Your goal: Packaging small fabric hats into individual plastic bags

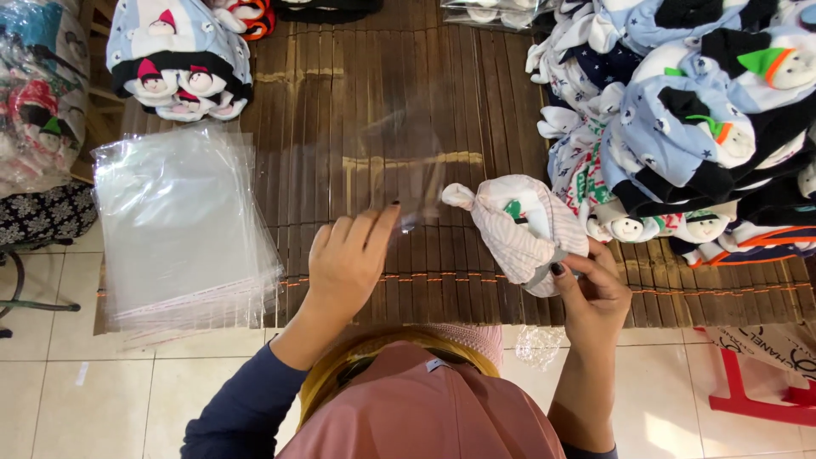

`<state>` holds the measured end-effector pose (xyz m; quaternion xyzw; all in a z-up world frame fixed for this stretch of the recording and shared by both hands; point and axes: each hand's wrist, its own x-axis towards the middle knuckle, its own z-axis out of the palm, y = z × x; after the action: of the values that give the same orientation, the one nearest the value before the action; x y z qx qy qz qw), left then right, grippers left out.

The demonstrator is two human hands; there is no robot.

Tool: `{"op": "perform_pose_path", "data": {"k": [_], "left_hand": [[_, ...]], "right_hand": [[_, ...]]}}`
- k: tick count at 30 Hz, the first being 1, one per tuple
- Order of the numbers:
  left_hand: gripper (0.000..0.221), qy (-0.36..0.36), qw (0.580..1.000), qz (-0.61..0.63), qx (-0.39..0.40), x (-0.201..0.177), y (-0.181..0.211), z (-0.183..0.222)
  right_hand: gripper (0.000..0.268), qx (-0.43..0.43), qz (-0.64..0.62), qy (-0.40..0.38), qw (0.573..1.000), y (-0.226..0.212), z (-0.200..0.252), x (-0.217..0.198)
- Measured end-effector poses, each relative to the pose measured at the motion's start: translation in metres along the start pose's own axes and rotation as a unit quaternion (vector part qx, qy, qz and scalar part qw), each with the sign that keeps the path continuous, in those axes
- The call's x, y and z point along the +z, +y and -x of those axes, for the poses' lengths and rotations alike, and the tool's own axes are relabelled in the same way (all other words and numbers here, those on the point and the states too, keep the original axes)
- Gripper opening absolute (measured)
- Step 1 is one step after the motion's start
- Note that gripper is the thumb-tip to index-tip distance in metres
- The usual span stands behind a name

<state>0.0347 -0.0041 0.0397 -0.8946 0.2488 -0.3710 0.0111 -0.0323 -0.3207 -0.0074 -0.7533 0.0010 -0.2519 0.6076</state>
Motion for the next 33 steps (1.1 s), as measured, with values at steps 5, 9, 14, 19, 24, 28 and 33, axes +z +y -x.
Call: {"op": "perform_pose_path", "data": {"k": [5, 9, 14, 19, 24, 28, 33], "left_hand": [[0.028, -0.058, 0.997, -0.021, 0.043, 0.023, 0.005, 0.009], [0.039, -0.163, 0.986, -0.012, 0.022, 0.056, 0.009, 0.027], [0.046, -0.251, 0.962, 0.096, -0.056, 0.042, 0.005, 0.013], [0.037, -0.378, 0.894, 0.206, -0.126, 0.054, 0.0, 0.012], [0.038, -0.394, 0.863, 0.284, -0.142, 0.053, -0.007, 0.018], [0.041, -0.41, 0.816, 0.367, -0.175, 0.03, -0.017, 0.02], [0.034, -0.344, 0.875, 0.311, -0.134, 0.017, -0.023, 0.029]], "right_hand": [[0.011, -0.009, 0.017, 0.001, 1.0, 0.003, 0.001, -0.005], [0.01, -0.008, 0.022, 0.008, 1.0, 0.003, 0.002, -0.007], [0.009, 0.011, 0.017, -0.025, 0.999, 0.013, 0.01, -0.019], [0.016, 0.04, -0.063, -0.181, 0.981, 0.03, 0.02, -0.018], [0.017, 0.043, -0.044, -0.306, 0.95, 0.003, 0.02, 0.027], [0.016, 0.062, -0.006, -0.288, 0.956, -0.005, 0.008, 0.042], [0.01, 0.058, 0.048, -0.185, 0.98, 0.0, 0.008, 0.048]]}}
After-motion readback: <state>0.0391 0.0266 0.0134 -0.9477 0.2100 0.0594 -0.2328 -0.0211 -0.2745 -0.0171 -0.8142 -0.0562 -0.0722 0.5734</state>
